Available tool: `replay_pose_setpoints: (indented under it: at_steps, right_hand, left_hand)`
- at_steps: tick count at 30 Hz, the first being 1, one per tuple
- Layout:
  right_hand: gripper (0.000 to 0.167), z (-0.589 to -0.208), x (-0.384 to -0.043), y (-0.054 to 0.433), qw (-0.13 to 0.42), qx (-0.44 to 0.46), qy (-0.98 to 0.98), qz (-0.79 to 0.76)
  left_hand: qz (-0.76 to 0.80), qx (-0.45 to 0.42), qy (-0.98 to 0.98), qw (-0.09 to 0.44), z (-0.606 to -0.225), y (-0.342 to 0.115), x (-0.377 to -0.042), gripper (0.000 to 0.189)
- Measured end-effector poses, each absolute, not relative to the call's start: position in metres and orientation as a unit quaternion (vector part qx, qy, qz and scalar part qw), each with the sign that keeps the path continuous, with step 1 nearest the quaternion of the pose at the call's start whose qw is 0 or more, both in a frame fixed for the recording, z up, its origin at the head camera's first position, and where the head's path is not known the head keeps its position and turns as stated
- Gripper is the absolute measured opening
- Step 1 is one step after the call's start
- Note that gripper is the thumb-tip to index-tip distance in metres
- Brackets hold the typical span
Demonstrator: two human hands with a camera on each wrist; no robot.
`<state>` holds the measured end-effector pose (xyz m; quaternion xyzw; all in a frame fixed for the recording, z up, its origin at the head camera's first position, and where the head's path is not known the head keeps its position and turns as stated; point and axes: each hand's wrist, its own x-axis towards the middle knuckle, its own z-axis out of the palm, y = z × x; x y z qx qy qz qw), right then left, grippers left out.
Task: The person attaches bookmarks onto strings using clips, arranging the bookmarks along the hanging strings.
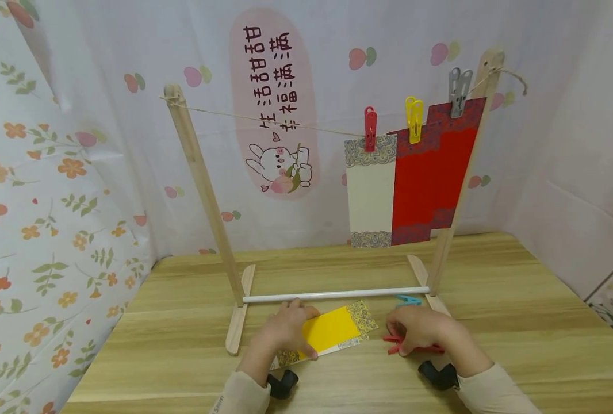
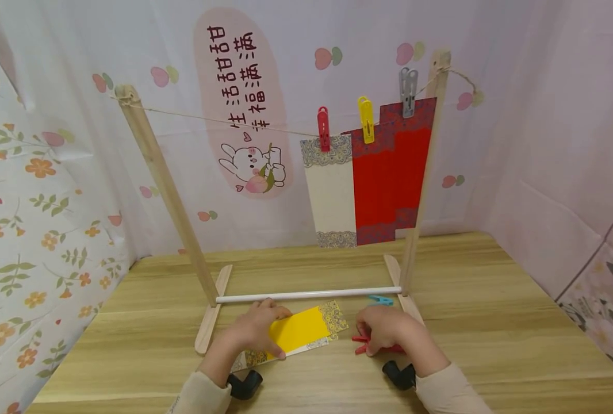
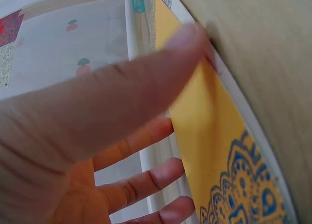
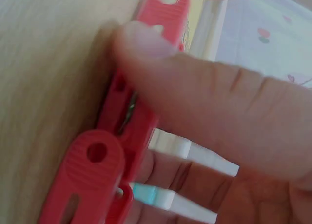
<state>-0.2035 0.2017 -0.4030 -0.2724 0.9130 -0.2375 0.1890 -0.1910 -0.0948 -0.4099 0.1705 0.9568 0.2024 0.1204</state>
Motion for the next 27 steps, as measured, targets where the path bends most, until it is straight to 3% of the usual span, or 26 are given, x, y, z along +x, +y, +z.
replay_pose_setpoints:
  at_steps: [13, 20, 27]
  right_hand:
    - [0.022, -0.4037, -0.2102, 0.2058, 0.188, -0.282, 0.880, -0.333]
    - [0.017, -0.4027, -0.2123, 0.2089, 0.177, -0.311, 0.881, -0.310]
    - [0.028, -0.4014, -0.2107, 0.2073, 0.184, -0.330, 0.881, -0.284]
  left_hand:
    - [0.198, 0.183, 0.956, 0.114, -0.4104, -0.0942, -0.1879, 0.070]
    - [0.185, 0.181, 0.959, 0.114, -0.4071, -0.0915, -0.1872, 0.070]
    - [0.186, 0.180, 0.961, 0.100, -0.4092, -0.0922, -0.1882, 0.063]
